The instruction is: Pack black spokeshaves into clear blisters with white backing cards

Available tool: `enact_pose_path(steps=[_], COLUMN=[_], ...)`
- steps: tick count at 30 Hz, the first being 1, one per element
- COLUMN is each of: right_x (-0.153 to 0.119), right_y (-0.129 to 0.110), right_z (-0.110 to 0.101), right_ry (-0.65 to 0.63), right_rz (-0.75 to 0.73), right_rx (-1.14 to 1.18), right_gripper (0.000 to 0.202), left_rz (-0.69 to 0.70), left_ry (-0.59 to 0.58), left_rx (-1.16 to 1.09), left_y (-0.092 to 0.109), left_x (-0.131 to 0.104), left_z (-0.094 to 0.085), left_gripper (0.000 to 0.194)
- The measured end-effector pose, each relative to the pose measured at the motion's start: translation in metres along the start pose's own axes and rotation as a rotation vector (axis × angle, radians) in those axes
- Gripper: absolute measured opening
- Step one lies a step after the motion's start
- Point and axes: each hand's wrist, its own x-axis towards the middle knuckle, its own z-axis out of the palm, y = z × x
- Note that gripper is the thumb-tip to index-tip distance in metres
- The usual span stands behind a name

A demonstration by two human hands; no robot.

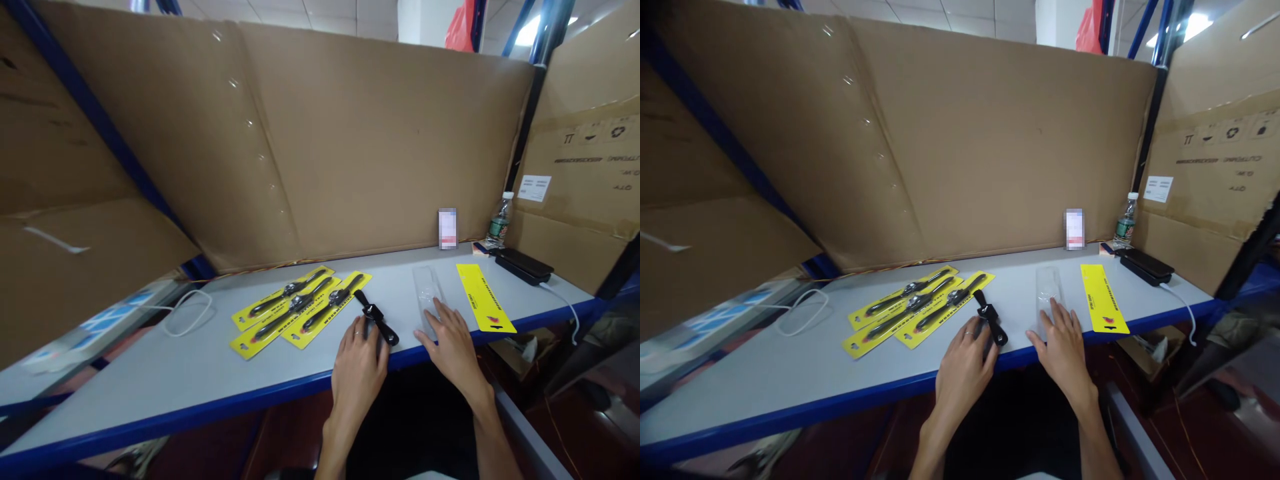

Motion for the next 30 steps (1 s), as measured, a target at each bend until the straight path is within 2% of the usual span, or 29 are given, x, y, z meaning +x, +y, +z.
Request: enact_pose_path(steps=[5,8,10,11,14,18,22,27,30], right_x=[0.006,0.005,0.000,-0.003,-0.008,0.000,0.007,0.002,-0.002], right_y=[0.000,-0.008,-0.022,-0.030,-0.056,-0.075,-0.072,-0.060,-0.059], right_z=[0.002,-0.001,-0.007,-0.010,-0.016,-0.010,-0.001,0.001,0.005], right_ry=[0.047,0.201,0.264,0.252,0.096,-0.006,-0.010,0.086,0.169], right_rz=[0.072,0.108,0.066,0.035,-0.019,-0.019,-0.100,-0.236,-0.250], right_rx=[-0.007,0.084,0.227,0.294,0.361,0.358,0.424,0.511,0.615], right_gripper=[0.048,0.051,0.042,0.037,0.025,0.025,0.022,0.020,0.012], left_rz=[-0.001,0.005,0.011,0.012,0.012,0.028,0.014,-0.008,-0.068], left_ry=[-0.018,0.001,0.013,0.015,0.006,-0.002,0.009,-0.059,-0.088], left_rx=[-0.018,-0.027,-0.029,-0.028,-0.019,-0.004,-0.009,-0.077,-0.196], left_y=[0.000,0.000,0.000,0.000,0.000,-0.001,-0.001,0.002,0.004], left_x=[0.000,0.000,0.000,-0.001,-0.001,-0.002,-0.002,0.001,0.003], left_z=[-0.001,0.000,0.001,0.001,0.000,0.000,0.002,-0.004,-0.013], left_gripper=[0.031,0.030,0.030,0.030,0.031,0.038,0.041,0.047,0.049])
